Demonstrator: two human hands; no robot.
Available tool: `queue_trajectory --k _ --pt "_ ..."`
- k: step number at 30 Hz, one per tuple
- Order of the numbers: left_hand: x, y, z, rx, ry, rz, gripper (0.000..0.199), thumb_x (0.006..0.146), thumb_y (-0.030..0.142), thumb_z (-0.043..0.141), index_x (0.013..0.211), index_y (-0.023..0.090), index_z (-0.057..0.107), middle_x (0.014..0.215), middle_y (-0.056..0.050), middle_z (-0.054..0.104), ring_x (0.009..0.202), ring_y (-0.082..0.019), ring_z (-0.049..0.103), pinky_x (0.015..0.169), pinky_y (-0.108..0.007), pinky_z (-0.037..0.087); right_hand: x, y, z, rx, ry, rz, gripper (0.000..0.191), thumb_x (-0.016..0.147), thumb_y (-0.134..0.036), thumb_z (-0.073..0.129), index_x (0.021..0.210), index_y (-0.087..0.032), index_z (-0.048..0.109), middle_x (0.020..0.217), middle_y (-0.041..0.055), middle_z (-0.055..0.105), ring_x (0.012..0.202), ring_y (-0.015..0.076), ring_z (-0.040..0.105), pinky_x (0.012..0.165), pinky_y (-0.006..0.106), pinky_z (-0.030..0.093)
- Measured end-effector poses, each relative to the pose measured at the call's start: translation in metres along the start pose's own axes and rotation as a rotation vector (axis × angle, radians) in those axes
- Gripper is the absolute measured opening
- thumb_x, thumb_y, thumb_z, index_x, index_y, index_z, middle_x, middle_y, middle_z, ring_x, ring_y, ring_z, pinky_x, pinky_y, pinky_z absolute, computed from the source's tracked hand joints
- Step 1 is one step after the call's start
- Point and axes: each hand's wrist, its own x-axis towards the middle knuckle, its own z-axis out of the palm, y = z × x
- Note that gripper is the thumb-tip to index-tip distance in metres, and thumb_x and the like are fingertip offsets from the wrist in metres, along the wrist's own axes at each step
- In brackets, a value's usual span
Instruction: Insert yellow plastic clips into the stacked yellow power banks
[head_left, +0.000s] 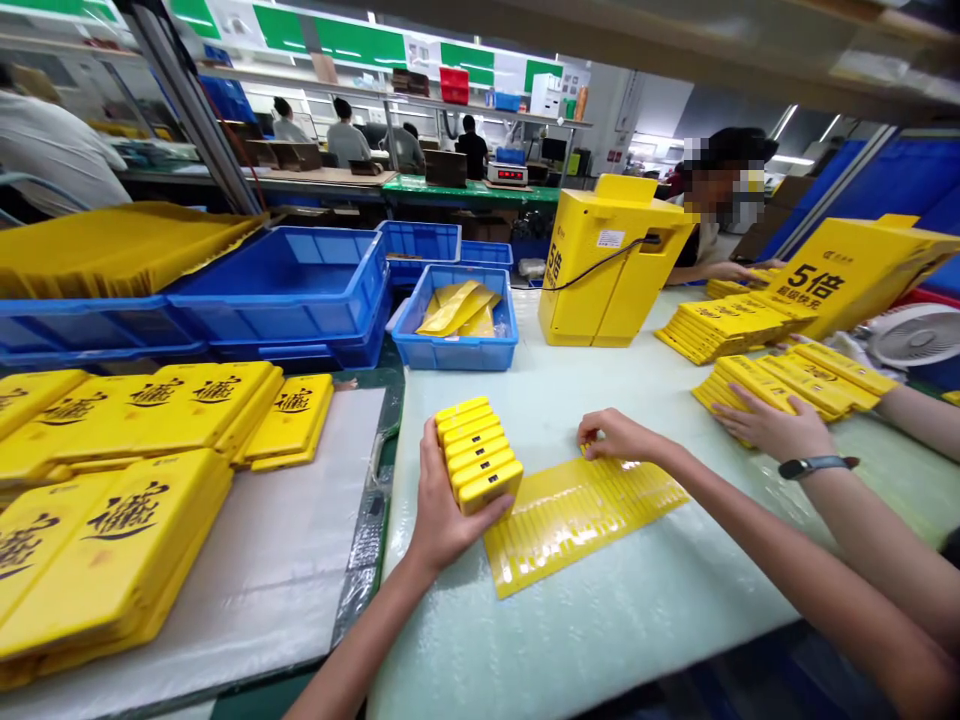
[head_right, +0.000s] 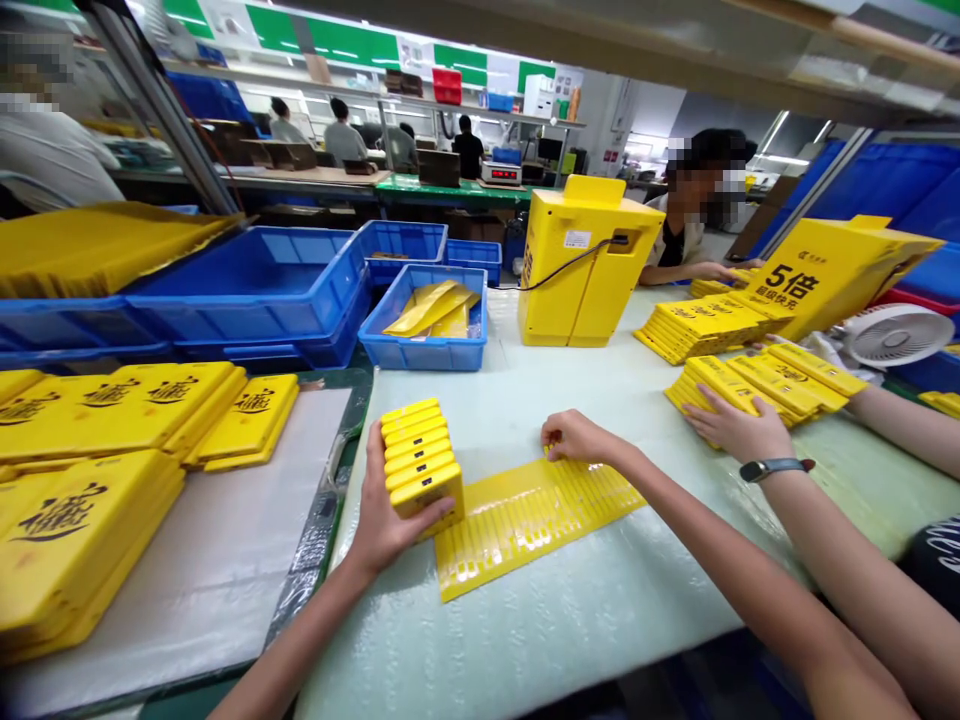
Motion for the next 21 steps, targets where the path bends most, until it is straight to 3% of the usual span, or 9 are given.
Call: queue_trajectory --k 3,6,11,15,19,21 --pt "-0.001 -0.001 0.000 0.003 -0.008 0.000 0.145 0.076 0.072 0.098 0.184 0.024 0.014 0.180 -0.025 0.043 0.169 -0.051 0.046 0.140 -0.072 0.036 -0.002 0.000 0.000 0.024 0.030 -0.030 0.008 0.074 -0.011 0.084 0.081 -0.014 0.082 0.086 0.0046 0.078 0.083 0.0153 0.069 0.082 0.023 0.051" --pt "-0.001 -0.001 0.000 0.011 -0.017 -0.001 0.146 0.076 0.072 0.097 0.184 0.023 0.012 0.180 -0.027 0.042 0.169 -0.051 0.045 0.140 -0.072 0.038 -0.012 -0.003 0.000 0.062 0.108 -0.090 0.004 0.079 -0.017 0.082 0.076 -0.016 0.081 0.087 0.0055 0.077 0.091 0.0164 0.069 0.095 0.026 0.053" --pt "-0.001 0.003 -0.002 0.030 -0.027 0.022 0.142 0.078 0.070 0.098 0.184 0.024 0.015 0.181 -0.026 0.041 0.170 -0.050 0.045 0.141 -0.071 0.036 -0.031 -0.003 -0.004 0.173 0.238 -0.126 0.025 0.089 -0.039 0.079 0.077 -0.018 0.083 0.089 0.0076 0.077 0.090 0.0174 0.070 0.098 0.032 0.058" --pt "-0.002 0.002 -0.001 0.018 -0.013 0.027 0.142 0.077 0.068 0.099 0.184 0.025 0.016 0.182 -0.025 0.039 0.171 -0.050 0.043 0.142 -0.069 0.034 -0.038 -0.007 -0.024 0.382 0.355 -0.105 0.047 0.073 -0.059 0.097 0.072 -0.015 0.082 0.084 0.0098 0.075 0.085 0.0174 0.069 0.086 0.031 0.059" --pt "-0.004 0.000 0.000 0.037 -0.040 0.044 0.145 0.079 0.071 0.097 0.184 0.022 0.010 0.182 -0.029 0.036 0.171 -0.051 0.041 0.141 -0.070 0.035 -0.039 -0.042 -0.039 0.613 0.459 -0.052 0.061 0.068 -0.066 0.103 0.077 -0.011 0.079 0.097 0.0110 0.075 0.076 0.0100 0.060 0.067 0.022 0.049" --pt "-0.004 0.001 0.001 0.041 -0.050 0.052 0.147 0.078 0.074 0.097 0.184 0.021 0.009 0.182 -0.030 0.035 0.171 -0.052 0.041 0.140 -0.070 0.037 -0.037 -0.075 -0.037 0.675 0.433 -0.013 0.063 0.070 -0.067 0.102 0.085 -0.011 0.079 0.085 0.0069 0.070 0.065 0.0055 0.051 0.061 0.020 0.042"
